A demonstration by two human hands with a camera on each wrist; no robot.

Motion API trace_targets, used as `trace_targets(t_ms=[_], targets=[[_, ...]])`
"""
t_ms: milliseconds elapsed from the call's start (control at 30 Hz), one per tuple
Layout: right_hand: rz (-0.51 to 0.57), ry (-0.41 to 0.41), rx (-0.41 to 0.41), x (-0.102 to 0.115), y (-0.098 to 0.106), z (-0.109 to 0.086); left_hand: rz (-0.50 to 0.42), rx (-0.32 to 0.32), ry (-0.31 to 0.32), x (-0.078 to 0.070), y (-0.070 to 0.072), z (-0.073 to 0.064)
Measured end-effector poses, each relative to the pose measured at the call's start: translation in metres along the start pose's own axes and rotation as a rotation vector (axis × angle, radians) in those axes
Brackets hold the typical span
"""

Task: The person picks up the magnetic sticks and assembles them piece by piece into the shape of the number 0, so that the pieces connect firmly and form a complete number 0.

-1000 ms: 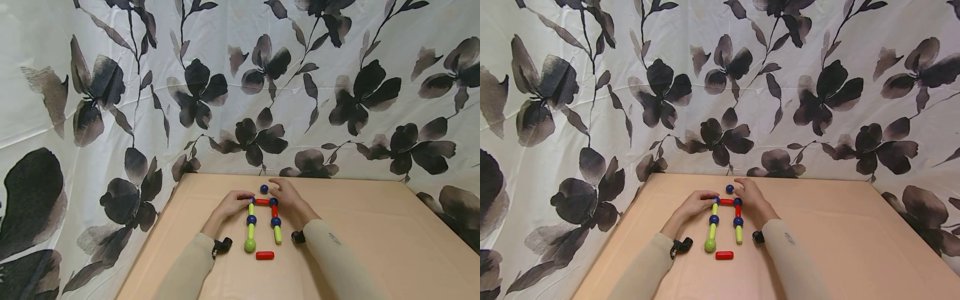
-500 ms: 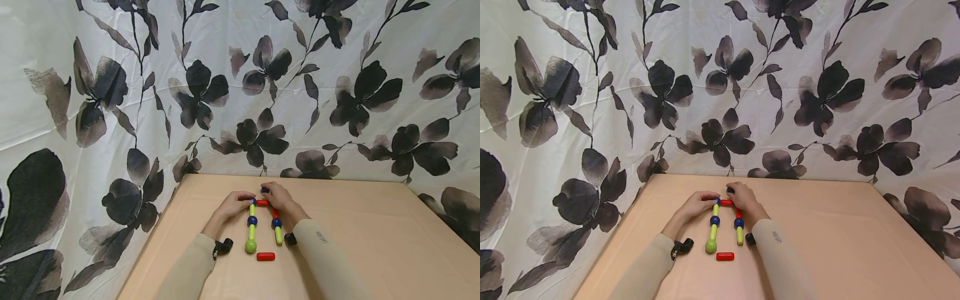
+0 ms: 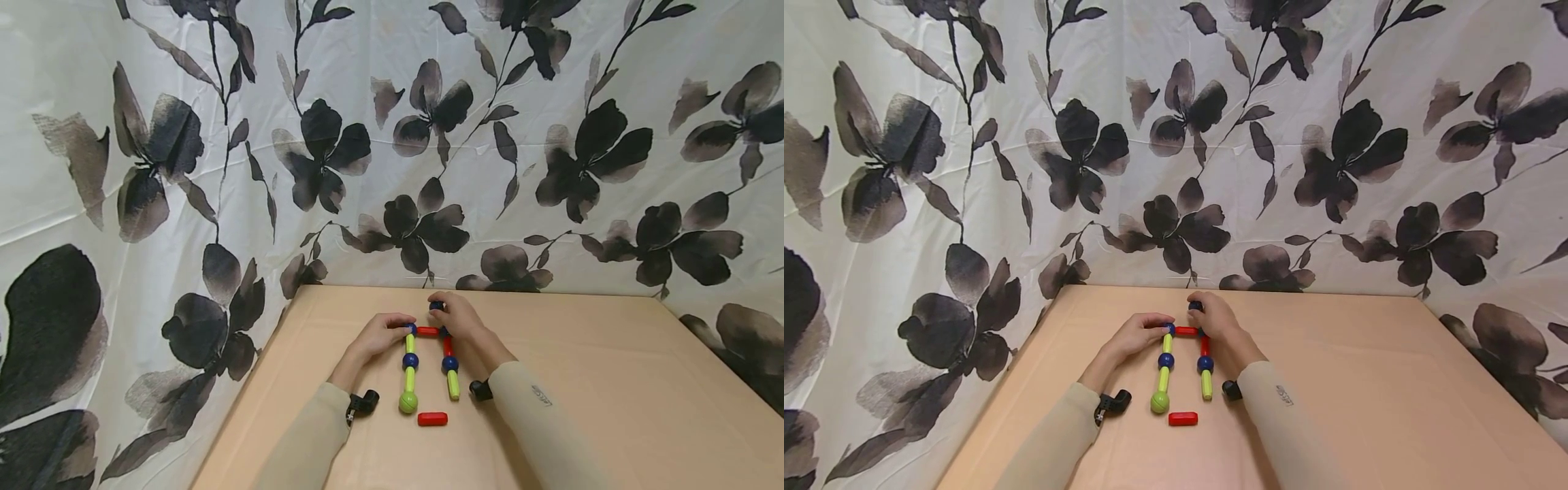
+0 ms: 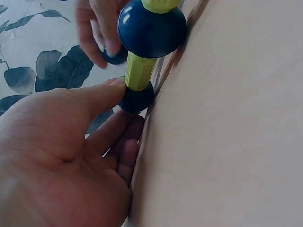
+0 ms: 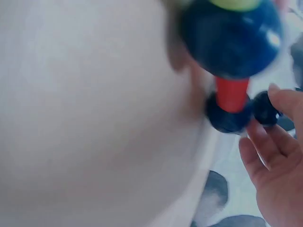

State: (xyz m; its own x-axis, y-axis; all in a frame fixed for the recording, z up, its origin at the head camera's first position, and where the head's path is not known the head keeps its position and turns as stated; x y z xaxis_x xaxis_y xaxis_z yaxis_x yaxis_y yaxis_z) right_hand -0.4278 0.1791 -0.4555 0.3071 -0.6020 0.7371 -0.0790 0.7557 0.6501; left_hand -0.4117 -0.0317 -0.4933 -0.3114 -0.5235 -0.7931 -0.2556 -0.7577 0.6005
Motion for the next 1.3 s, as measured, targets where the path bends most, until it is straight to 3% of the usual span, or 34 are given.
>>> trace_targets(t_ms=[200,400,733,800,1033,1300], targets=[[0.131,0.084,0.041,0.004,0.018,-0.016,-0.006,0.005,0.012,0.002,0.0,0.002],[0.156,0.141,0.098,0.006,0.024,-0.027,0.008,-0.005,0.017,0.003,-0.001,0.002],[0.272,0.067,0.202,-0.002,0.031,-0.044,0.012,-0.004,0.003,0.001,0.0,0.002],[0.311,0.056,0.258,-0.003,0.032,-0.047,0.012,-0.005,0.005,0.001,0.0,0.002],[0.5,-0.011,0.576,-0.007,0.033,-0.061,0.016,-0.02,0.011,-0.001,0.002,0.003],[0.474,0.025,0.753,-0.006,0.03,-0.07,0.022,-0.025,0.001,-0.001,0.001,0.004]])
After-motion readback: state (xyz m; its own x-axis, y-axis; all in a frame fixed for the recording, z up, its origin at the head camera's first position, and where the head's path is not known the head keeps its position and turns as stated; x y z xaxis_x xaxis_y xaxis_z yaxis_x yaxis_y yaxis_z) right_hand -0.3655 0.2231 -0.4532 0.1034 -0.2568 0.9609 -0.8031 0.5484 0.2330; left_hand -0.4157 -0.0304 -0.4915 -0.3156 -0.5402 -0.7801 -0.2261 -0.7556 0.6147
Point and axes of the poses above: each hand's wrist, its own z-axis towards the middle knuckle, its own y-axis out of the back of the hand, x = y × z, the point moved 3 cm from there along z, towards the middle knuckle, and after that the axes turned 12 degrees about z, right-handed, at the moved point
